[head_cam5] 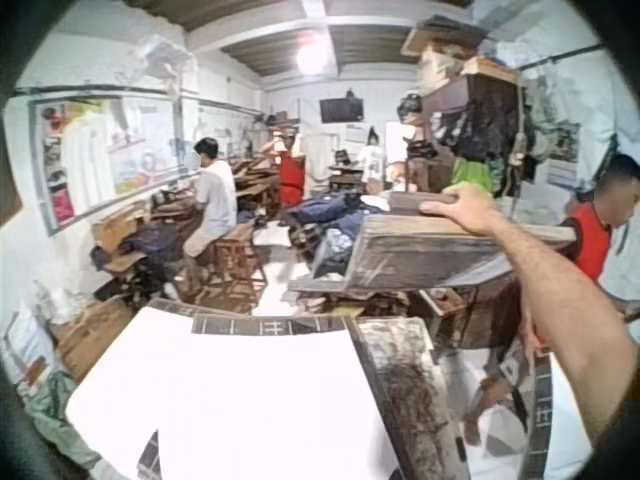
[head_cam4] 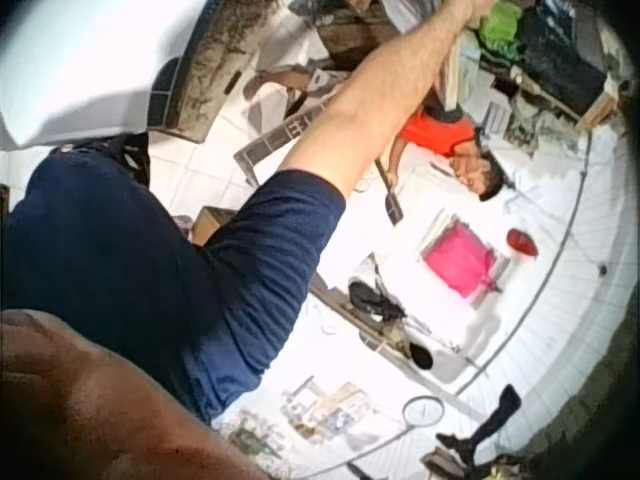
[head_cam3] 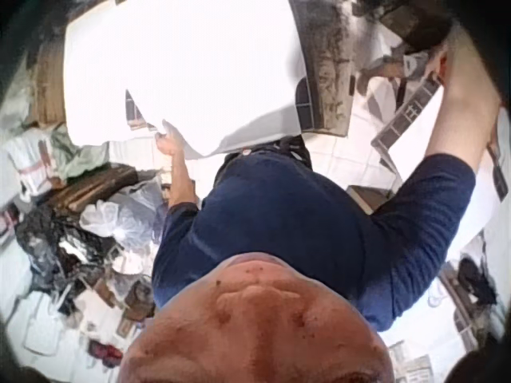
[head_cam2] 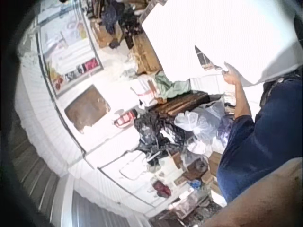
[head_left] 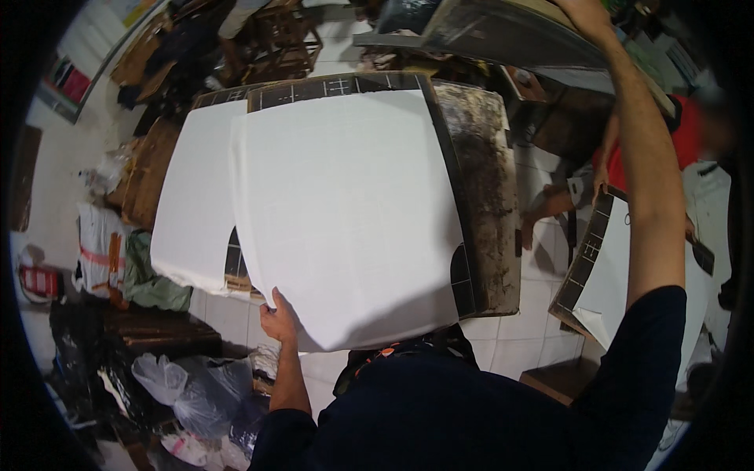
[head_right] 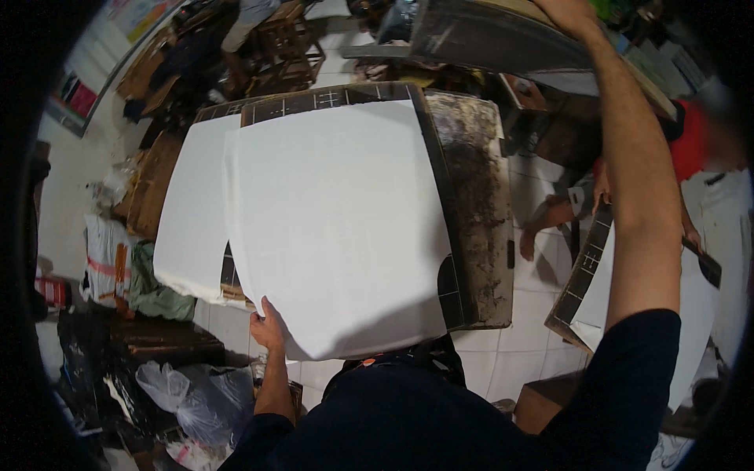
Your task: The person performs screen printing by placing a white sheet on a frame, applying ink with a squeegee, and lifting the screen to reveal a printed cartoon design. The process is repeated multiple times on new sheets.
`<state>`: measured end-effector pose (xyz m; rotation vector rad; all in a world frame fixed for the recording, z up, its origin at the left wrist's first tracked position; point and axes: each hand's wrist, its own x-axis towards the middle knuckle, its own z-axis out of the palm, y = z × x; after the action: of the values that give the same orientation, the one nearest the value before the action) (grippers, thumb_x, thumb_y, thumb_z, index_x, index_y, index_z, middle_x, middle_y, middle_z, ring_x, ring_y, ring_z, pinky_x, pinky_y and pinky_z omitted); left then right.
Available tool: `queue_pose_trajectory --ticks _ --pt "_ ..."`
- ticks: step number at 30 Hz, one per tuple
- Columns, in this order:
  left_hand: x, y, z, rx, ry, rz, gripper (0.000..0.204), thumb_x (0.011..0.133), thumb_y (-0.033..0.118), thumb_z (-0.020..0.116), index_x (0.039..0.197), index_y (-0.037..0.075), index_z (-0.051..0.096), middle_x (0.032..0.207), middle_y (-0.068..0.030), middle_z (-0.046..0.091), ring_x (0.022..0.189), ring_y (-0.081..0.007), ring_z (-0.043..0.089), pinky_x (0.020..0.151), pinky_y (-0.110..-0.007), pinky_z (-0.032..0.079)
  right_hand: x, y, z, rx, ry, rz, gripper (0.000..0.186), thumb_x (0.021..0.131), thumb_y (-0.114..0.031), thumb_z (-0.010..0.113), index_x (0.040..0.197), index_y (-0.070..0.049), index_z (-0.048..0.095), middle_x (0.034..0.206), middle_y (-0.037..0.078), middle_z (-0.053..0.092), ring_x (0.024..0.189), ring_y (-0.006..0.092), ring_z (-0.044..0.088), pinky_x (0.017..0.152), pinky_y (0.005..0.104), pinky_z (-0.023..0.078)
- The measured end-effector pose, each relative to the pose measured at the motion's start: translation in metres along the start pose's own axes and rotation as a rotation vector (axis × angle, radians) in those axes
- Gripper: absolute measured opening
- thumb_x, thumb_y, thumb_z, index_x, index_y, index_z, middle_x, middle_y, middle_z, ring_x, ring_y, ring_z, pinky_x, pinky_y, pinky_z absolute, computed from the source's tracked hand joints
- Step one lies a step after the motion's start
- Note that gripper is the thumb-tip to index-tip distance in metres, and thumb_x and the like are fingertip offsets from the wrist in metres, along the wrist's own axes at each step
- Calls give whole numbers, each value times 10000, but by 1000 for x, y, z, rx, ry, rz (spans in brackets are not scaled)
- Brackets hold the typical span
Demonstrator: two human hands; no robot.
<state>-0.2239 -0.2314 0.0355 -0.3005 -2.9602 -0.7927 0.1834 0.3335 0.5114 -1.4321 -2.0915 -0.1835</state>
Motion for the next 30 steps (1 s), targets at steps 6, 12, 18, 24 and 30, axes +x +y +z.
queue_pose_trajectory --ticks 6,12,18,24,30 --pt "-15 63 33 -201 -328 229 856 698 626 897 1122 -85 681 1011 -250 756 958 -399 735 877 -462 563 -8 -17 -6 33 -24 13 766 768 -800 709 1023 -85 816 998 194 780 955 334 742 875 426 539" --pt "-23 78 50 -127 -391 323 934 651 668 909 1149 -84 666 1028 -260 750 977 -418 729 879 -482 562 15 -1 0 72 -26 -17 789 765 -784 730 998 -34 813 999 194 785 951 320 747 878 413 542" --pt "-21 85 45 33 -463 282 1052 649 733 878 1217 -120 638 1103 -299 727 1047 -445 712 925 -505 554 46 5 -1 35 -14 -41 745 768 -781 739 891 -51 830 920 174 789 908 279 744 859 396 543" --pt "-22 93 46 78 -456 215 1077 647 736 880 1247 -120 620 1166 -304 704 1101 -451 690 965 -514 540 63 8 -6 77 -58 -77 774 735 -816 741 831 -52 815 945 167 790 938 276 742 918 389 541" --pt "-13 93 65 28 -382 226 1006 628 591 957 1248 -110 589 1188 -288 649 1123 -429 646 988 -488 516 84 14 5 37 -26 -77 816 724 -828 747 864 -25 784 990 168 774 945 275 712 891 400 535"
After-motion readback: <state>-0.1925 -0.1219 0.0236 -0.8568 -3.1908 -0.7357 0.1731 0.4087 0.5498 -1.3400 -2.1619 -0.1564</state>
